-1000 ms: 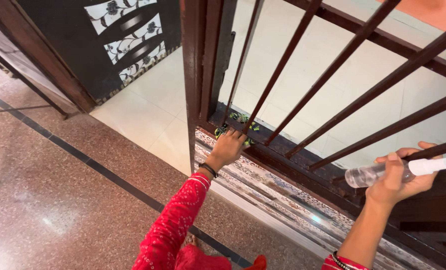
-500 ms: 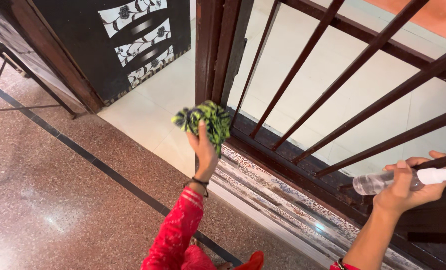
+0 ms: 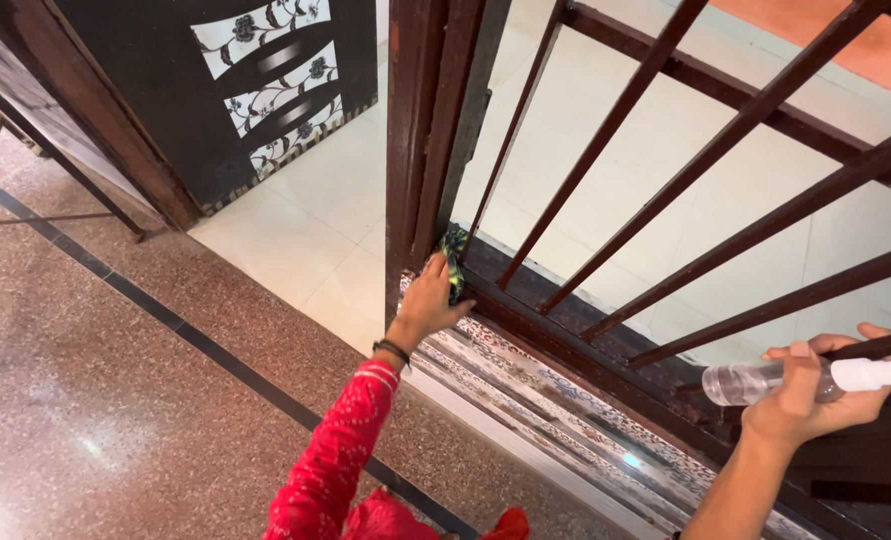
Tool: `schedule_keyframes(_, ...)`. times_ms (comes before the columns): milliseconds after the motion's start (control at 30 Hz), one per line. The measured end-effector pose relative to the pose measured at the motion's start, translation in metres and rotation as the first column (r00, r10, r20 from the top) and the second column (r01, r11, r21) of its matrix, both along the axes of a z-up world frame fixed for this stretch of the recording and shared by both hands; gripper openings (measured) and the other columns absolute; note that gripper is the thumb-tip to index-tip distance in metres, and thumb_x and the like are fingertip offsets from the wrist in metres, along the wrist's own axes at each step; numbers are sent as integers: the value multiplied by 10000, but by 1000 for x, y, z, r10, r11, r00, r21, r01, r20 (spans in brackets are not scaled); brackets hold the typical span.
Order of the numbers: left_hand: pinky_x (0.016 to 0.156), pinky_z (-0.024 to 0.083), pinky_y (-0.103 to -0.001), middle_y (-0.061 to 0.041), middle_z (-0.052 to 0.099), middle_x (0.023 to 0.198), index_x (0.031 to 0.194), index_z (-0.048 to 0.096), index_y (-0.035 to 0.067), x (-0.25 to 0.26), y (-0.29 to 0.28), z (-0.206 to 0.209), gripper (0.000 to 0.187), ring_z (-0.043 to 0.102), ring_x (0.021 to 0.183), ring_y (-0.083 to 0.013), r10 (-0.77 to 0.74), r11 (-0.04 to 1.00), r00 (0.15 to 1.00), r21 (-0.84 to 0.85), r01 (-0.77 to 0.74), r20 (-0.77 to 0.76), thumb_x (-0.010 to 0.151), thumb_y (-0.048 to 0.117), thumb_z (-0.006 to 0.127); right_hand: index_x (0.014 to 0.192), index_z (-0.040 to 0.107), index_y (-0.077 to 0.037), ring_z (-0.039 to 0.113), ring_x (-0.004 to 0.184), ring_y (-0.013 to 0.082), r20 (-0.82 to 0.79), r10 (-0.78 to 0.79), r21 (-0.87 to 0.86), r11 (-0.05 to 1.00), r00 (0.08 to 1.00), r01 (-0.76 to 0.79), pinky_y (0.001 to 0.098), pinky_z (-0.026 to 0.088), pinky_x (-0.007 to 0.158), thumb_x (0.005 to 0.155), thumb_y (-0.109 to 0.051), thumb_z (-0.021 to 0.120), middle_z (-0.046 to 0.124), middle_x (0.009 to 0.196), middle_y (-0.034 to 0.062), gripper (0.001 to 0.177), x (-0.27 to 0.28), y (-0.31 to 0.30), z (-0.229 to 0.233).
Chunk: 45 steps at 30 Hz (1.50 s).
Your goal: The person cleans a brown metal railing by spraying a liquid from a clear bottle and wiping the surface with a patterned cloth. The person systematically moves along the railing, spraying and wiping sections to remove dirt.
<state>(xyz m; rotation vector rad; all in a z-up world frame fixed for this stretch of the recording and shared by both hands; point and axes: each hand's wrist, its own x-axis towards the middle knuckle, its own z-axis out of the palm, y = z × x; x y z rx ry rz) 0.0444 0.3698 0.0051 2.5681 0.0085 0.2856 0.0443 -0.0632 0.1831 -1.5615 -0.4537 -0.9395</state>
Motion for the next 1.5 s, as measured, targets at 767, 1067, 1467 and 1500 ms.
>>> schedule_keyframes(767, 1088, 480, -460, -228, 449, 1485, 1357, 488, -38, -1, -6, -13, 649, 471, 1346, -391, 107, 983, 990, -158, -91, 94, 783, 98, 757, 1364, 492, 30, 530, 733, 122, -46, 26, 85, 996, 999, -22, 285, 622, 716, 897, 47, 533, 510, 910, 63, 468, -2, 4, 6)
schedule_keyframes(1067, 1125, 318, -591, -383, 498, 1342, 1208, 577, -142, -36, -50, -48, 608, 448, 1312, -559, 255, 962, 868, -20, -273, 425, 686, 96, 778, 1414, 496, 15, 538, 722, 135, -18, 45, 21, 999, 999, -45, 292, 616, 714, 960, 33, 588, 504, 876, 66, 463, 2, -7, -4)
schedule_keyframes(1467, 1204, 302, -548, -299, 649, 1193, 1056, 660, -73, -18, -79, -41, 456, 546, 1291, -401, -342, 919, 903, 291, 265, 259, 899, 355, 656, 1445, 470, 22, 557, 723, 135, -24, 51, 28, 998, 998, -50, 291, 627, 724, 971, 9, 606, 503, 898, 66, 494, 1, -6, -8)
schedule_keyframes(1500, 1216, 290, -534, -271, 652, 1213, 1071, 670, -56, -16, -76, -32, 505, 538, 1317, -379, -349, 904, 913, 333, 269, 212, 900, 415, 607, 1439, 470, 20, 561, 718, 137, -19, 51, 23, 998, 999, -51, 290, 624, 715, 977, 3, 616, 501, 889, 64, 484, 1, -6, -8)
